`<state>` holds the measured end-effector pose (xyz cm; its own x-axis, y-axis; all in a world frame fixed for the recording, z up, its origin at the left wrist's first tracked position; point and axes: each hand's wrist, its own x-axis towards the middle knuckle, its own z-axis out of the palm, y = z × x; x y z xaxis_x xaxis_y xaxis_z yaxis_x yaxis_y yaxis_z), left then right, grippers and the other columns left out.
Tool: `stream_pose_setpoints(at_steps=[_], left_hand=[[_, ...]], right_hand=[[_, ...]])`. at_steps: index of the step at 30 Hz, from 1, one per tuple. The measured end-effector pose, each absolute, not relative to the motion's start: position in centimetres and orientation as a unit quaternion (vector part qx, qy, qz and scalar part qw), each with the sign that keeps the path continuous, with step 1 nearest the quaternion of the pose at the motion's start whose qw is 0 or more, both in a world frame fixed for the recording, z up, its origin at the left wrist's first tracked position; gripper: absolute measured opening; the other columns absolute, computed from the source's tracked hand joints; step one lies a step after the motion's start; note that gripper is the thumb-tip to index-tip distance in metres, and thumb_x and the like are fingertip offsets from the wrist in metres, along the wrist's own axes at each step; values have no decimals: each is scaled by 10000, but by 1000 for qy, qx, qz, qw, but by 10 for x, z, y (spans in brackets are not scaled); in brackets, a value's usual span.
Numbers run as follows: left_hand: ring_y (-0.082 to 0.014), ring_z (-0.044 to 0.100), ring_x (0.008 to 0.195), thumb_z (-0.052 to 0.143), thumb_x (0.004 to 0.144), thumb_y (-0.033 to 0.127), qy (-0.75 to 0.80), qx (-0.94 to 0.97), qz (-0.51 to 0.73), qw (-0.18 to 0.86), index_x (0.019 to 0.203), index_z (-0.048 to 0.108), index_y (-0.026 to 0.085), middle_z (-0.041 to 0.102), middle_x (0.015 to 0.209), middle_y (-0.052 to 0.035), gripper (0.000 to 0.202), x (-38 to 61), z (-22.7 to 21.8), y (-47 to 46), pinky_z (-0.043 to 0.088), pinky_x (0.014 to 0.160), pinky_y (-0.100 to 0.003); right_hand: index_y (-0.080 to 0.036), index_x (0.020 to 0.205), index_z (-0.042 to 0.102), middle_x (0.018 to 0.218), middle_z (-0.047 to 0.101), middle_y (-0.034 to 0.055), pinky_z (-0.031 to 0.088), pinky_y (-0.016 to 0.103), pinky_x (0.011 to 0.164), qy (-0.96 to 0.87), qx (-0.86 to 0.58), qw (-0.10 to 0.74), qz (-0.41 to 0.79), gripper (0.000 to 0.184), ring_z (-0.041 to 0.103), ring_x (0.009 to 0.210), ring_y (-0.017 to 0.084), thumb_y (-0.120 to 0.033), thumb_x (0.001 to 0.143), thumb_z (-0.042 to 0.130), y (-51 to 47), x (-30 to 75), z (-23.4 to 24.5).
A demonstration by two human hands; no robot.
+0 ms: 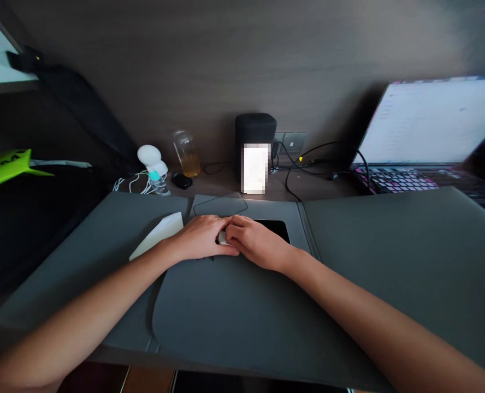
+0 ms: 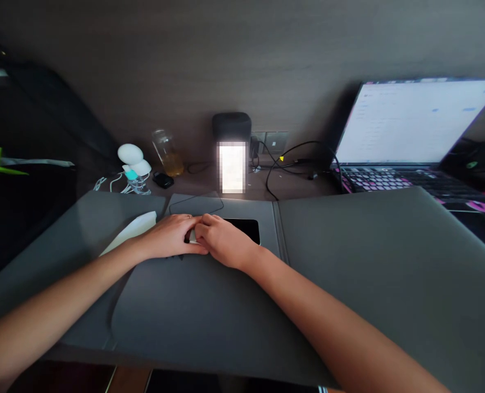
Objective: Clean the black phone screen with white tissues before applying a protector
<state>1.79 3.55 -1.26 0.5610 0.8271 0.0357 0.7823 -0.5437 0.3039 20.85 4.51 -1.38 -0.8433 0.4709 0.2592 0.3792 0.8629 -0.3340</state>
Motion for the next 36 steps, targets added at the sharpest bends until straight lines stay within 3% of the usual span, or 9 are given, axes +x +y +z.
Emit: stream_pose_setpoints(at_steps=[5, 13, 22, 29, 36], left_hand=[[-216, 596, 718, 627, 843, 558, 463, 872, 88, 132, 975, 622, 208, 644, 782, -24, 374, 19, -11, 34, 362, 594, -303], [-186, 561, 707, 594, 855, 576, 481, 860, 71, 152, 1405, 486, 189, 604, 761, -4, 681, 18, -11, 35, 365, 611, -287], [-221, 577, 772, 540, 878, 615, 468, 873, 72, 121, 1432, 463, 159, 633, 836, -57, 722, 11, -13, 36, 387, 650, -310], [-261, 604, 845, 571, 864, 613, 460, 877, 83, 106, 1405, 488, 143, 658, 874, -84, 721, 11, -18, 38, 406, 698, -335], [-206, 573, 751, 545, 884, 599, 465, 874, 72, 118, 1417, 479, 160, 634, 820, -51, 694, 13, -13, 36, 386, 649, -299]], right_hand=[[-156, 804, 571, 893, 527, 71, 414, 307, 740, -933, -275, 179, 150, 185, 474, 775, 166, -142, 965, 481, 52, 210, -17], [-166, 837, 555, 881, 529, 31, 411, 260, 696, -909, -326, 166, 202, 97, 515, 731, 123, -122, 917, 520, 75, 262, -6], [-174, 806, 610, 893, 557, 45, 425, 281, 697, -888, -309, 48, 337, 114, 541, 761, 149, -220, 886, 542, 72, 278, 19], [-176, 800, 604, 882, 560, 42, 406, 269, 684, -881, -374, 146, 252, 124, 531, 721, 130, -184, 885, 513, 58, 226, -3], [-182, 766, 604, 766, 604, 28, 417, 268, 638, -851, -397, 82, 335, 107, 553, 693, 149, -238, 819, 531, 79, 280, 16]])
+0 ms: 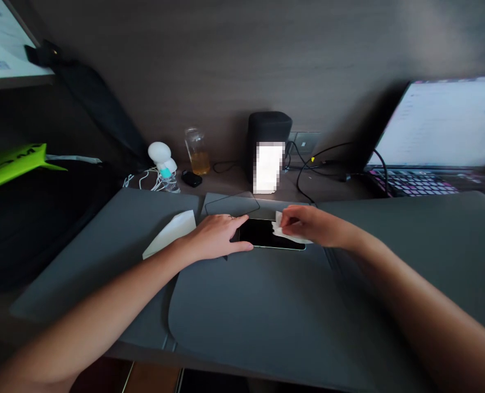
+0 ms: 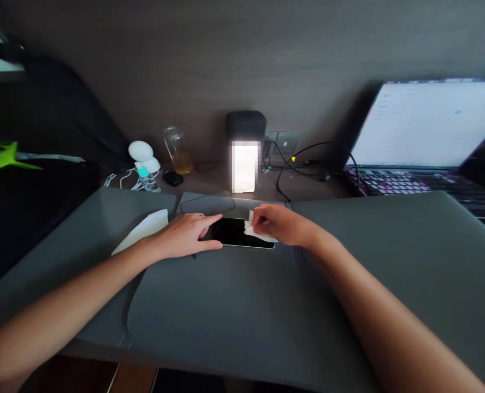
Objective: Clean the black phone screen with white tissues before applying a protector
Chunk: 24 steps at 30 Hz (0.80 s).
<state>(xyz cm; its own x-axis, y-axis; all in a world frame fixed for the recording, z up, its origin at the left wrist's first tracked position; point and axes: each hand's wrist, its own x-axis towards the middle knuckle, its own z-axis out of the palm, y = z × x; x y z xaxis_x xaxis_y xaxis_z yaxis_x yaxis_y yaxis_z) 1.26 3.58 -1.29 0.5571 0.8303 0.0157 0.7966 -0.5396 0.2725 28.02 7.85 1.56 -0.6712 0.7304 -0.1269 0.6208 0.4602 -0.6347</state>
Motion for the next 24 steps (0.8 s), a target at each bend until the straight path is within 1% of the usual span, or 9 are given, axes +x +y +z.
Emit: stream_pose_setpoints(at_steps=[2, 5, 8, 10, 12, 15, 17, 19, 24], left_hand=[[-202, 570, 748, 544, 884, 606, 465, 874, 71, 123, 1423, 473, 165, 629, 817, -45, 699, 13, -12, 35, 388, 649, -296], [-206, 571, 746, 549, 884, 609, 466, 874, 74, 119, 1426, 470, 166, 627, 819, -44, 705, 13, -12, 36, 392, 648, -303], [-219, 576, 765, 573, 874, 599, 470, 872, 76, 112, 1430, 466, 157, 631, 825, -48, 717, 14, -14, 36, 396, 660, -316], [-222, 576, 770, 586, 867, 595, 472, 871, 77, 116, 1433, 462, 161, 631, 822, -43, 724, 15, -14, 36, 398, 658, -319], [-218, 574, 760, 584, 869, 593, 474, 868, 75, 124, 1428, 468, 172, 625, 803, -33, 709, 16, -14, 35, 397, 647, -316], [-212, 572, 749, 570, 883, 581, 476, 867, 72, 131, 1422, 475, 185, 614, 782, -20, 676, 15, -13, 34, 399, 638, -313], [-212, 572, 749, 562, 887, 583, 474, 868, 72, 130, 1427, 467, 190, 612, 783, -18, 675, 15, -13, 34, 400, 634, -312], [-214, 574, 750, 566, 882, 589, 472, 870, 72, 125, 1429, 462, 191, 612, 789, -20, 684, 15, -13, 35, 402, 635, -313], [-217, 578, 740, 579, 871, 587, 467, 874, 70, 113, 1368, 515, 183, 624, 803, -33, 644, 16, -13, 35, 397, 634, -319]], right_hand=[[-186, 789, 623, 769, 614, 30, 416, 266, 611, -837, -412, 55, 356, 117, 557, 685, 155, -266, 813, 540, 77, 291, 21], [-186, 750, 629, 796, 609, 37, 413, 266, 620, -851, -396, 48, 343, 85, 555, 692, 154, -219, 786, 560, 66, 279, 19], [-179, 749, 623, 857, 593, 44, 414, 262, 675, -880, -350, 79, 312, 87, 552, 720, 137, -167, 802, 556, 57, 251, 11], [-179, 763, 618, 849, 582, 34, 403, 257, 662, -876, -367, 114, 292, 102, 537, 696, 124, -159, 824, 539, 59, 241, 6], [-179, 752, 612, 817, 579, 24, 401, 256, 667, -870, -382, 123, 286, 103, 538, 709, 129, -147, 821, 543, 66, 244, 5], [-180, 734, 607, 765, 585, 16, 403, 257, 646, -857, -400, 101, 310, 90, 548, 704, 142, -149, 804, 560, 75, 265, 10], [-180, 750, 619, 787, 599, 21, 403, 255, 631, -858, -387, 76, 328, 93, 555, 698, 142, -151, 812, 555, 74, 273, 14], [-176, 756, 626, 833, 598, 29, 407, 253, 641, -871, -366, 68, 321, 98, 553, 699, 134, -143, 819, 558, 66, 269, 14], [-174, 806, 620, 872, 572, 31, 404, 261, 692, -885, -360, 144, 258, 108, 537, 713, 123, -142, 876, 545, 56, 236, 1]])
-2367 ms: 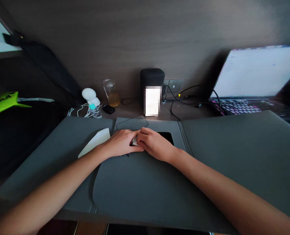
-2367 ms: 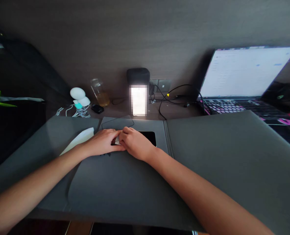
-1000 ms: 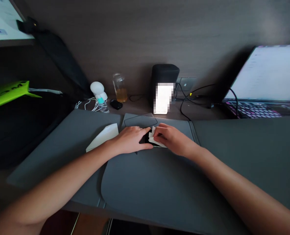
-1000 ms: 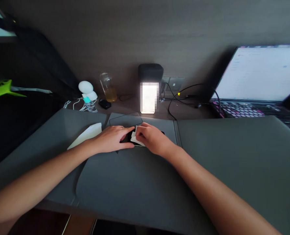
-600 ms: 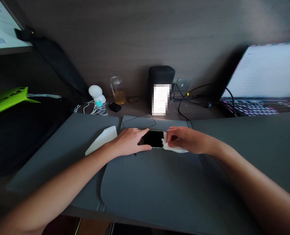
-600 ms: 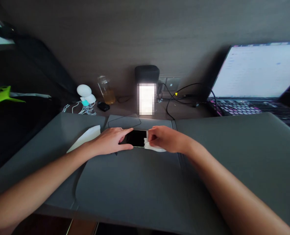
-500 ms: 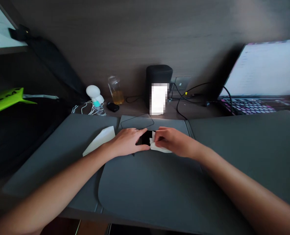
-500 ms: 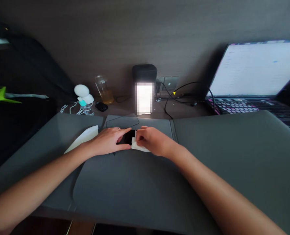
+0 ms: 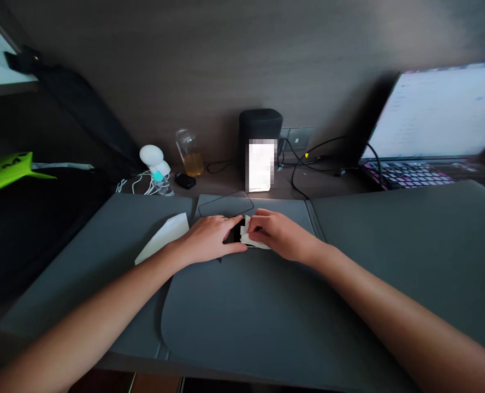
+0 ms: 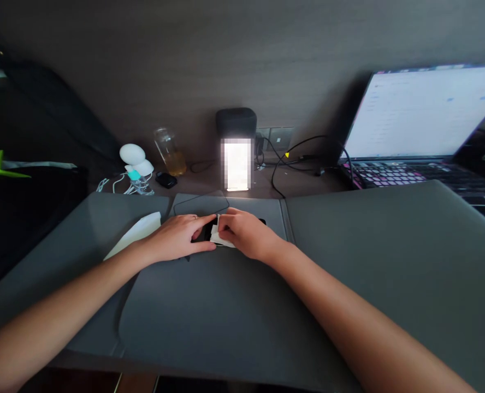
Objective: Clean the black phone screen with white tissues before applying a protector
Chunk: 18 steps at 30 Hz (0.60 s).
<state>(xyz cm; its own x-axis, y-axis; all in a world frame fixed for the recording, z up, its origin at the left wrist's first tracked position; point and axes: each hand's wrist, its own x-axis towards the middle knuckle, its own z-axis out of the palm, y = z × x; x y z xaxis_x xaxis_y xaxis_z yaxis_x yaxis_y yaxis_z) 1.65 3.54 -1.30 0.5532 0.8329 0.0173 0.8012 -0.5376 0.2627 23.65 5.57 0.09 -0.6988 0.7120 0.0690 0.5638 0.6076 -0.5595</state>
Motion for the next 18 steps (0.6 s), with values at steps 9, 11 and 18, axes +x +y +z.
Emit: stream_pose_setpoints(at_steps=[9, 11, 18], left_hand=[[-220, 587, 767, 554, 883, 601, 475, 869, 67, 122, 1425, 463, 177, 637, 835, -50, 694, 15, -13, 35, 406, 654, -316], [-229, 597, 771, 571, 875, 597, 470, 872, 71, 116, 1375, 504, 174, 646, 847, -58, 659, 16, -13, 36, 408, 651, -321], [-218, 593, 712, 587, 880, 556, 459, 877, 80, 120, 1235, 569, 206, 636, 774, -15, 499, 18, -11, 34, 364, 597, -307]], right_hand=[[-177, 769, 609, 827, 564, 15, 398, 261, 682, -887, -375, 125, 239, 114, 527, 697, 121, -121, 856, 562, 71, 256, 4], [-175, 781, 605, 824, 557, 18, 396, 254, 682, -896, -352, 130, 239, 118, 529, 711, 122, -105, 861, 553, 62, 241, 2], [-160, 827, 606, 865, 551, 35, 399, 257, 691, -896, -355, 192, 183, 116, 535, 748, 132, -142, 919, 537, 62, 219, -14]])
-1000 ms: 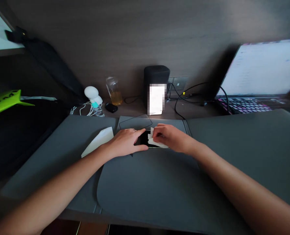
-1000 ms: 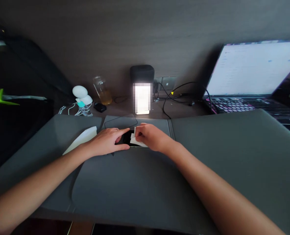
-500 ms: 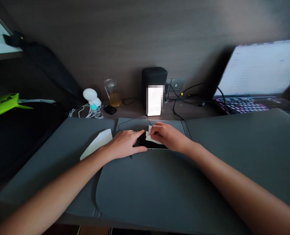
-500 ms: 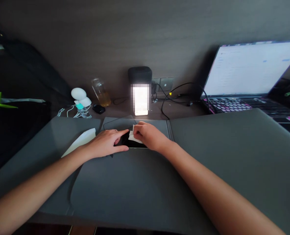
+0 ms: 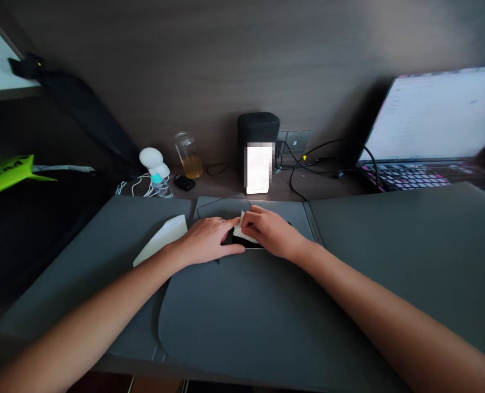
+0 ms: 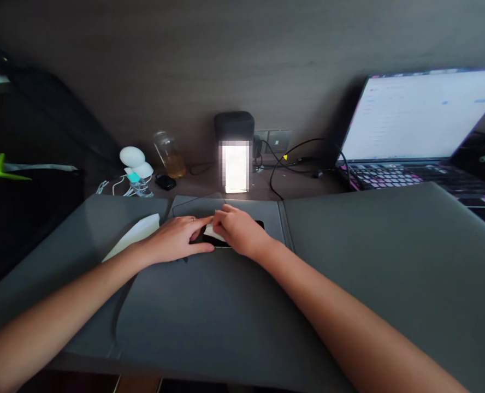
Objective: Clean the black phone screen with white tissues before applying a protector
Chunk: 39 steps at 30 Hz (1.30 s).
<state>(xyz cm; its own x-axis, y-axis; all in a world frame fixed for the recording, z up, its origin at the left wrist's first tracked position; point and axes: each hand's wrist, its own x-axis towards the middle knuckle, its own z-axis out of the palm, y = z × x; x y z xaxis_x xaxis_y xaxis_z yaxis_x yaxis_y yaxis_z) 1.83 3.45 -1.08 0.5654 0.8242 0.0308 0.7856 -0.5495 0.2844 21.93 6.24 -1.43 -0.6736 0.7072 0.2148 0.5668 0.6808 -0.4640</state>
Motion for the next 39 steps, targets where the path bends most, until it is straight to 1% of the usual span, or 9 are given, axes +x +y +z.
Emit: stream_pose_setpoints(at_steps=[3, 6, 8, 12, 15, 21, 28, 34, 39], left_hand=[[-210, 577, 686, 587, 874, 563, 462, 875, 82, 121, 1261, 554, 198, 617, 743, -5, 533, 19, -10, 34, 350, 587, -302], [-210, 580, 697, 613, 863, 532, 459, 876, 86, 122, 1046, 625, 201, 627, 763, -16, 379, 20, -9, 34, 346, 591, -302], [-221, 590, 732, 627, 850, 531, 461, 874, 88, 121, 986, 631, 198, 638, 798, -30, 360, 21, -10, 34, 353, 600, -303], [-226, 588, 742, 619, 829, 601, 467, 872, 75, 127, 1291, 552, 198, 627, 798, -25, 617, 20, -13, 36, 373, 614, -306], [-209, 577, 726, 582, 852, 606, 474, 868, 72, 131, 1386, 494, 204, 606, 774, -17, 674, 18, -16, 36, 384, 623, -299], [-187, 560, 707, 568, 867, 603, 477, 865, 64, 139, 1419, 473, 199, 599, 771, -14, 690, 16, -16, 37, 382, 632, -293], [-214, 580, 754, 570, 878, 593, 469, 872, 68, 120, 1430, 445, 182, 618, 811, -39, 699, 16, -12, 35, 395, 644, -306], [-214, 592, 705, 586, 870, 572, 466, 873, 74, 127, 1153, 602, 204, 630, 783, -25, 465, 20, -9, 34, 381, 603, -311], [-208, 577, 720, 571, 875, 582, 478, 866, 71, 126, 1378, 503, 197, 615, 779, -20, 638, 17, -14, 36, 392, 625, -309]], right_hand=[[-151, 810, 601, 851, 538, 45, 400, 280, 698, -887, -381, 209, 157, 154, 511, 736, 141, -131, 932, 508, 64, 222, -16], [-155, 753, 581, 845, 543, 62, 409, 296, 720, -912, -335, 195, 136, 209, 503, 775, 161, -115, 938, 494, 54, 214, -15], [-158, 743, 573, 862, 559, 70, 422, 293, 739, -932, -283, 176, 142, 211, 517, 803, 164, -94, 932, 503, 47, 210, -13], [-169, 793, 580, 884, 573, 54, 437, 289, 757, -938, -244, 147, 200, 171, 552, 850, 162, -105, 935, 510, 47, 226, -5], [-177, 823, 601, 887, 569, 34, 435, 281, 721, -927, -265, 111, 239, 125, 553, 770, 138, -109, 908, 539, 56, 252, 5], [-174, 789, 626, 860, 588, 29, 423, 262, 671, -900, -318, 54, 293, 110, 559, 722, 131, -124, 858, 556, 77, 290, 21], [-150, 804, 602, 842, 556, 61, 407, 299, 706, -888, -404, 184, 121, 178, 524, 729, 154, -137, 932, 479, 73, 241, -7], [-159, 821, 586, 864, 544, 56, 430, 296, 733, -927, -284, 183, 160, 196, 523, 799, 160, -141, 967, 457, 53, 214, -11], [-169, 838, 605, 881, 562, 28, 432, 280, 734, -934, -234, 111, 245, 119, 546, 791, 137, -153, 934, 536, 73, 266, 5]])
